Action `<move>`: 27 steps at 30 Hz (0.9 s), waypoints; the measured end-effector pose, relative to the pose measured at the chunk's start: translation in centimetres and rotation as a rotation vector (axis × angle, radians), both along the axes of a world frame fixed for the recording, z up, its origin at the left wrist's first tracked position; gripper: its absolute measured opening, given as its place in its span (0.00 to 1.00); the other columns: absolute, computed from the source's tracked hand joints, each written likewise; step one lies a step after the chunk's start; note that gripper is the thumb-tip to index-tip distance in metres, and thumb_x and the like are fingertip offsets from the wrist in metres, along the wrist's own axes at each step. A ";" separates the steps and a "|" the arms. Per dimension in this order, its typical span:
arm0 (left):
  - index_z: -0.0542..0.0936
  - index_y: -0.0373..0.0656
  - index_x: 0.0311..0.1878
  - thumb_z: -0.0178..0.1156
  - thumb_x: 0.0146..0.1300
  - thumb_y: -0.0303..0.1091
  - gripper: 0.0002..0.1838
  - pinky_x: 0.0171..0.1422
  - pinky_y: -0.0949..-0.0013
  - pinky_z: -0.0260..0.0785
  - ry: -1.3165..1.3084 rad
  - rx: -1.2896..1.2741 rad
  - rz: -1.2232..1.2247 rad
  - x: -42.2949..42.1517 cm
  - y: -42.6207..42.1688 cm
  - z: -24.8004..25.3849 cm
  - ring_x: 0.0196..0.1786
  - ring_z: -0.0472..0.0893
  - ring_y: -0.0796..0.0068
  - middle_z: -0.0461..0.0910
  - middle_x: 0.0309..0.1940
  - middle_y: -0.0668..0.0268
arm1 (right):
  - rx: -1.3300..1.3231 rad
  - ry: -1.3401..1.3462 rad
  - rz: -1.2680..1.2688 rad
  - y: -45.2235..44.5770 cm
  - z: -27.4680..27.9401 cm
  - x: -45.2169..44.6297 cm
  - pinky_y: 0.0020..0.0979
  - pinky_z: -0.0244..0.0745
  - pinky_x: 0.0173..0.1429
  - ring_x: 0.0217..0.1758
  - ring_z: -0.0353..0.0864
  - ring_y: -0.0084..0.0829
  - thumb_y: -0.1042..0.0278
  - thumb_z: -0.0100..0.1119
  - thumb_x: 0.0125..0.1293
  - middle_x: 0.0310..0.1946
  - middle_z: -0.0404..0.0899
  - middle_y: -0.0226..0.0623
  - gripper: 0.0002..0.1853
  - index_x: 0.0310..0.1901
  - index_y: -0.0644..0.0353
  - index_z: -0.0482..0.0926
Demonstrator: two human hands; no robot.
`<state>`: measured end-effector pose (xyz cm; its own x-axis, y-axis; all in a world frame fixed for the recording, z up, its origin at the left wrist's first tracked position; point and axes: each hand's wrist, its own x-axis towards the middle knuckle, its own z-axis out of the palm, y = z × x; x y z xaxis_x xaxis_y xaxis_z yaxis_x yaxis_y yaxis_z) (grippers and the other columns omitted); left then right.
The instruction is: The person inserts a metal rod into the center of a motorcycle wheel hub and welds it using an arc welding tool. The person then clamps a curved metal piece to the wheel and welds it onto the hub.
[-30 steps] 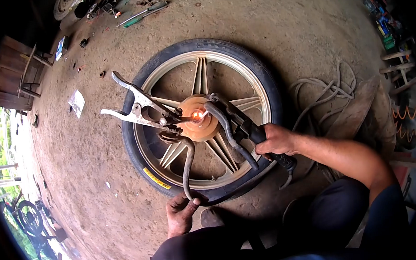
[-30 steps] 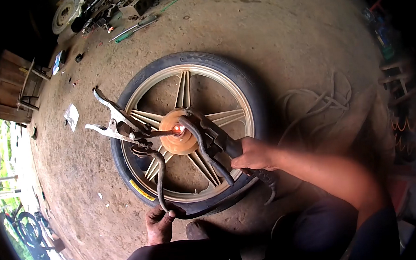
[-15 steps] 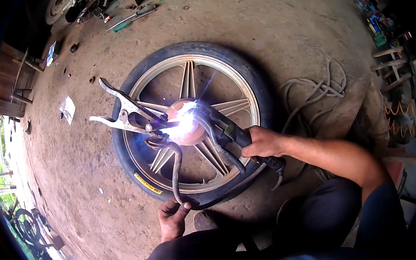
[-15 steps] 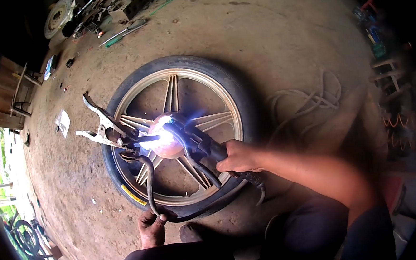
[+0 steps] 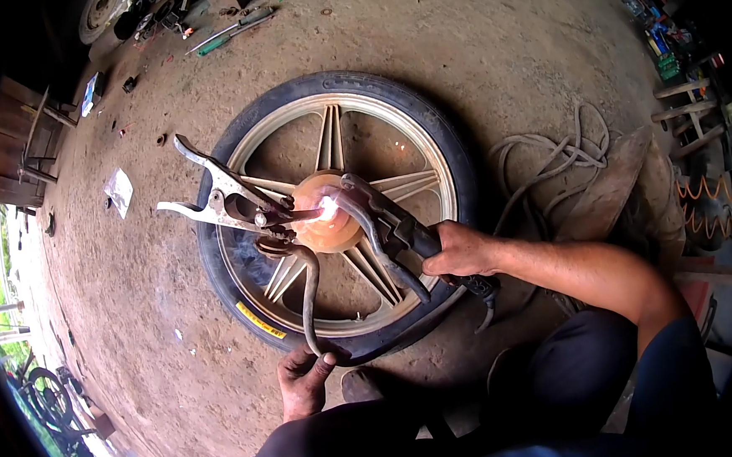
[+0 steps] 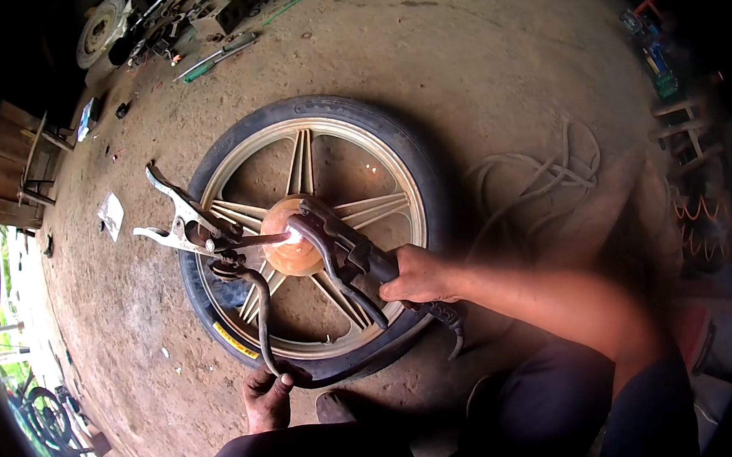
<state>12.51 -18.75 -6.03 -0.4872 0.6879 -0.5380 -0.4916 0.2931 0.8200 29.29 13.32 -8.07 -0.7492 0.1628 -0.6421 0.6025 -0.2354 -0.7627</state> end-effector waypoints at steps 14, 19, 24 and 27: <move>0.87 0.33 0.44 0.74 0.65 0.34 0.13 0.59 0.63 0.77 -0.017 0.011 0.010 -0.1 0.0 0.0 0.44 0.87 0.68 0.90 0.39 0.58 | -0.025 0.010 -0.014 -0.5 -1.6 0.5 0.31 0.66 0.25 0.19 0.71 0.22 0.70 0.66 0.61 0.18 0.72 0.27 0.12 0.24 0.58 0.73; 0.87 0.33 0.44 0.74 0.65 0.34 0.13 0.60 0.62 0.77 -0.021 0.020 0.005 -0.1 0.1 0.0 0.45 0.87 0.68 0.90 0.39 0.58 | -0.091 0.040 -0.065 -0.5 -1.5 0.4 0.31 0.66 0.24 0.19 0.72 0.22 0.69 0.66 0.61 0.18 0.73 0.27 0.12 0.25 0.58 0.73; 0.87 0.33 0.44 0.74 0.65 0.33 0.12 0.60 0.62 0.76 -0.040 0.017 0.018 -0.1 0.0 -0.1 0.45 0.87 0.67 0.90 0.39 0.59 | -0.056 0.021 -0.028 -0.3 -0.7 0.3 0.31 0.67 0.24 0.18 0.72 0.23 0.69 0.65 0.61 0.17 0.73 0.28 0.11 0.26 0.59 0.74; 0.87 0.33 0.44 0.74 0.65 0.33 0.12 0.60 0.62 0.76 -0.038 0.012 0.017 -0.1 0.1 -0.1 0.45 0.87 0.67 0.90 0.39 0.59 | -0.069 0.009 -0.029 -0.3 -1.2 0.4 0.32 0.67 0.24 0.18 0.72 0.23 0.69 0.65 0.61 0.17 0.73 0.29 0.11 0.25 0.60 0.75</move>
